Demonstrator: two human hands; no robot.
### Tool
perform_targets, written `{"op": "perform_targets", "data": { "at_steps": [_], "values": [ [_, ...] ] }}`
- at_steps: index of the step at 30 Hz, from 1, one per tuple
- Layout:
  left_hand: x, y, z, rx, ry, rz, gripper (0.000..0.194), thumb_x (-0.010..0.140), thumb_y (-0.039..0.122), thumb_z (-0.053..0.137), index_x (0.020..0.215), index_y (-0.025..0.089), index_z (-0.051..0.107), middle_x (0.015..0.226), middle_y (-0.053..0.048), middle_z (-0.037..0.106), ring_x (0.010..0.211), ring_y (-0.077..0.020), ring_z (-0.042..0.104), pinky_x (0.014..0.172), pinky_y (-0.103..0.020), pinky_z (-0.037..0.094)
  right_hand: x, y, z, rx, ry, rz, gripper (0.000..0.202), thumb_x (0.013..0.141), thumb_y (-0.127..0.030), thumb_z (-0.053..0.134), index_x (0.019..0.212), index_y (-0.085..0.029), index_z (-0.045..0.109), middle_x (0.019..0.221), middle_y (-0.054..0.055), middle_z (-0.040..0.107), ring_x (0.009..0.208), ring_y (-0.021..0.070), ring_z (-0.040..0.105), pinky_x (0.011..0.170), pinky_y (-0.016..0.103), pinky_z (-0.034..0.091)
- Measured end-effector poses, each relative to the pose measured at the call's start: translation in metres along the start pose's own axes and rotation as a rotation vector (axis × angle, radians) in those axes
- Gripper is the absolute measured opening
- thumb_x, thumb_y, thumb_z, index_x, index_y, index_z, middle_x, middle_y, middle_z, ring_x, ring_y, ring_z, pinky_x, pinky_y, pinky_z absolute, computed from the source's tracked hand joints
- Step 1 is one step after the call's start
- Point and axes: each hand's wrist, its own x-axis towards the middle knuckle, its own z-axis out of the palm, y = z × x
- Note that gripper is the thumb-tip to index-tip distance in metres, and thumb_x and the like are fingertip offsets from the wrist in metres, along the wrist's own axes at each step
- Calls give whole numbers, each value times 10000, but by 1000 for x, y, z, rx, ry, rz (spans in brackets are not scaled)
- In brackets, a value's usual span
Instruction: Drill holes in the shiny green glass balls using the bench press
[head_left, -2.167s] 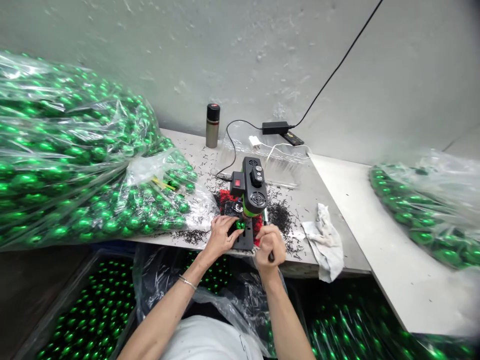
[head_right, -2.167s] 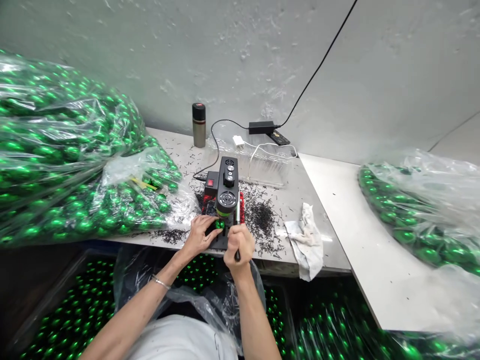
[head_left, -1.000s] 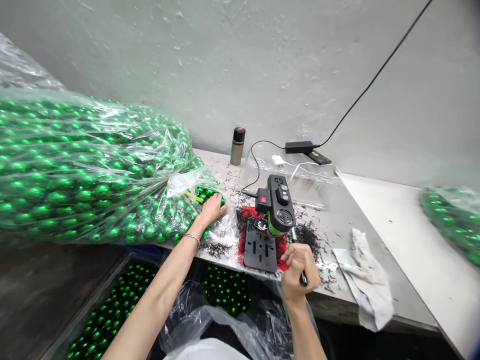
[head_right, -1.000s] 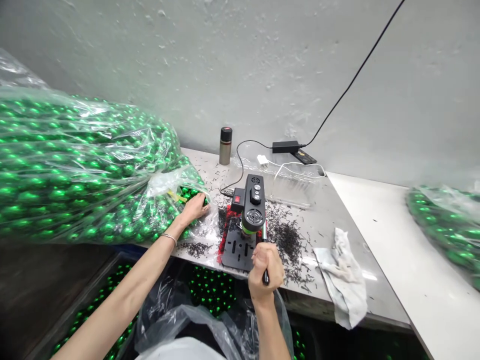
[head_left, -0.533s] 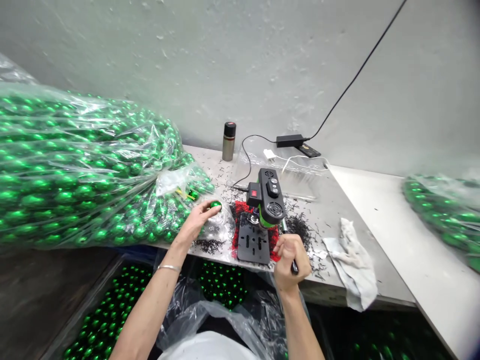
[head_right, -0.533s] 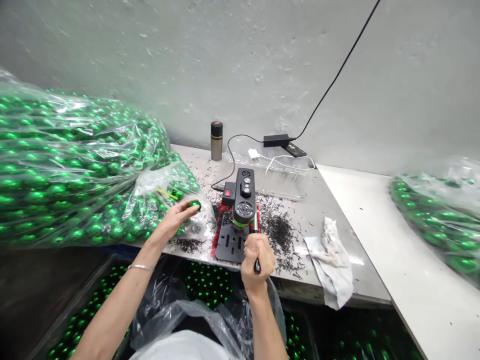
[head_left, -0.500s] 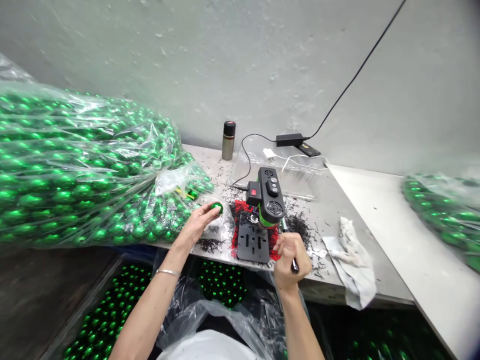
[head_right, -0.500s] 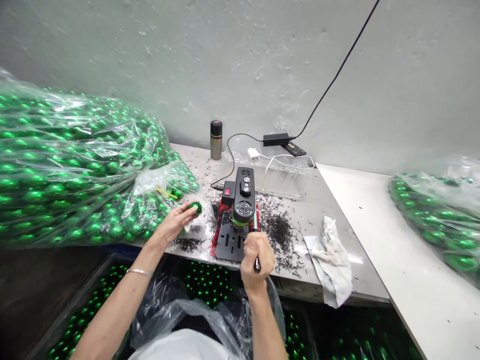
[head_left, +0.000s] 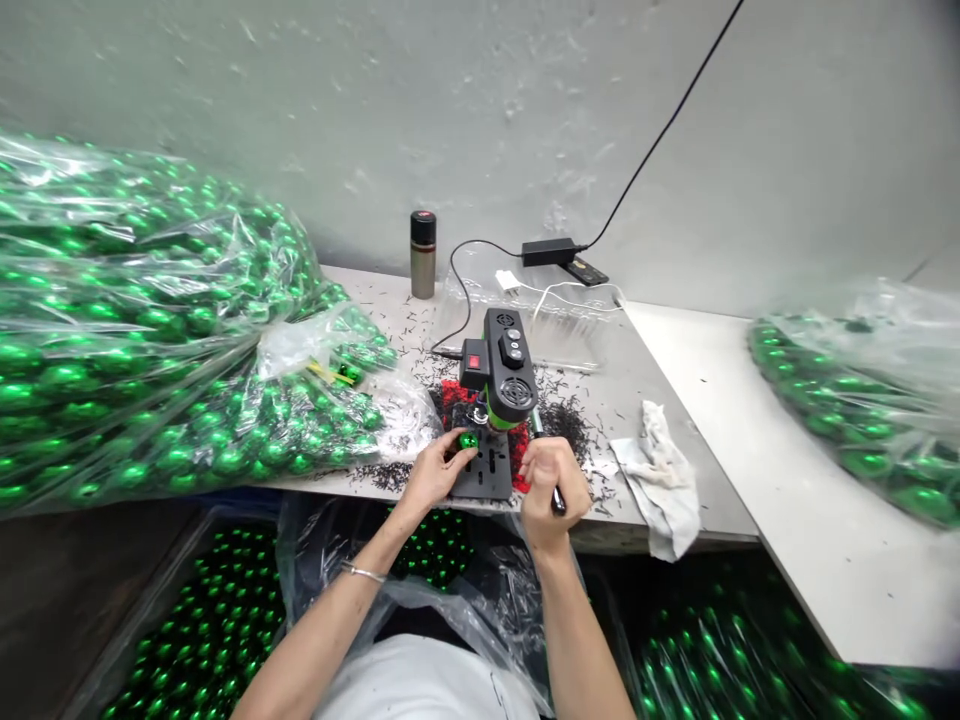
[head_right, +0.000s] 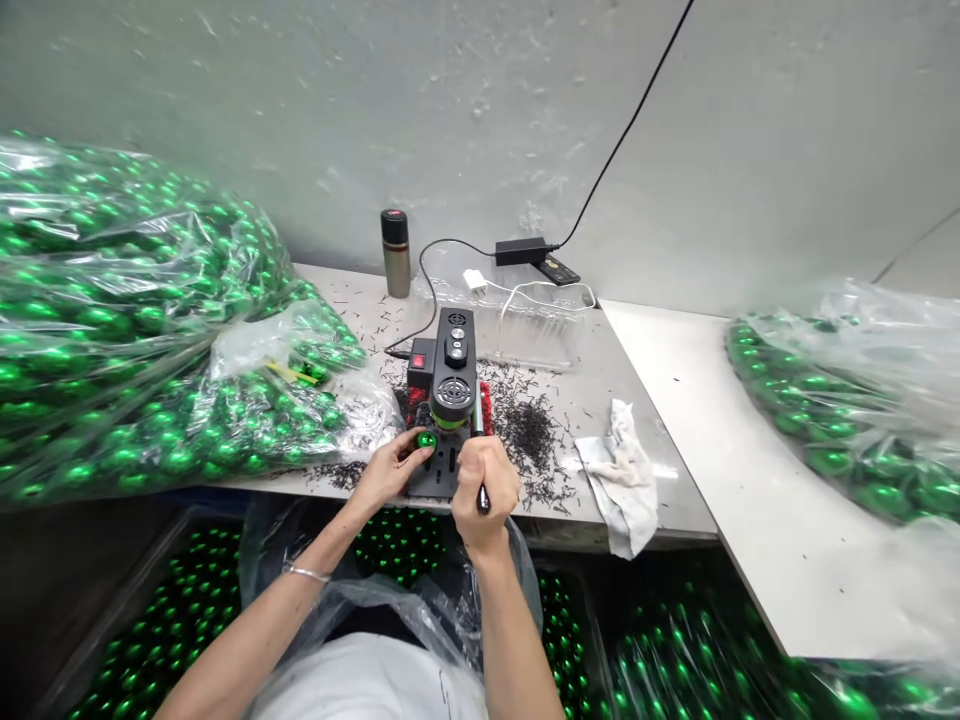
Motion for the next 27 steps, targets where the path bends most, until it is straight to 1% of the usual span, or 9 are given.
{"op": "perform_targets", "data": {
  "at_steps": [4,6,8,11,14,18,21,23,27],
  "values": [
    [-2,2,7,343,13,188,370,878,339,698,1212,182,713,1015,-113,768,994,-287,696,915,-418,539,0,-1,0,-2,-9,-6,327,955,-105,451,646,-212,466,655,-13,535,631,119,542,575,278,412],
    [-3,3,9,453,6,285,354,893,317,691,1220,182,700,1049,-123,765,1019,-300,687,946,-449,518,-1,-2,-1,-8,-15,-2,322,955,-101,448,653,-211,470,660,-12,534,637,119,545,575,274,413],
    [-4,2,10,507,5,366,344,906,305,683,1227,182,682,1098,-126,759,1053,-303,680,987,-471,493,-1,-1,-2,-18,-21,2,309,955,-100,449,668,-209,484,667,-12,537,639,118,545,573,272,411],
    [-6,-2,10,532,22,447,330,926,317,665,1229,186,665,1140,-124,750,1079,-295,675,1047,-500,450,-2,-1,-3,-21,-29,0,304,953,-98,456,672,-208,486,663,-15,538,639,115,544,584,272,416],
    [-5,-8,12,510,67,486,326,936,346,657,1226,196,664,1167,-120,743,1088,-284,671,1079,-514,423,-4,-1,-2,-27,-20,11,305,955,-115,456,667,-211,485,654,-15,544,637,122,551,586,279,425],
    [-5,-15,16,476,97,528,334,925,377,675,1210,203,674,1155,-118,744,1060,-276,667,1046,-504,449,-10,0,-1,-46,3,33,302,961,-148,454,668,-215,485,658,-9,557,621,128,553,568,284,429],
    [-5,-16,17,470,110,548,336,925,387,674,1201,195,673,1136,-122,745,1044,-277,665,1027,-506,459,-19,7,0,-40,5,16,303,963,-153,458,667,-216,473,656,-14,548,614,124,545,573,283,431],
    [-5,-15,17,469,116,562,338,929,389,669,1199,185,670,1134,-129,743,1039,-278,663,1022,-508,461,-27,15,0,-34,3,-20,305,971,-165,451,670,-216,468,657,-19,543,616,120,543,607,291,455],
    [-6,-14,16,469,114,578,321,933,383,664,1188,188,670,1112,-123,746,1007,-269,664,999,-486,476,-45,32,4,-50,21,-79,321,1000,-220,405,686,-219,470,692,-19,563,618,115,554,730,344,525]
  ]
}}
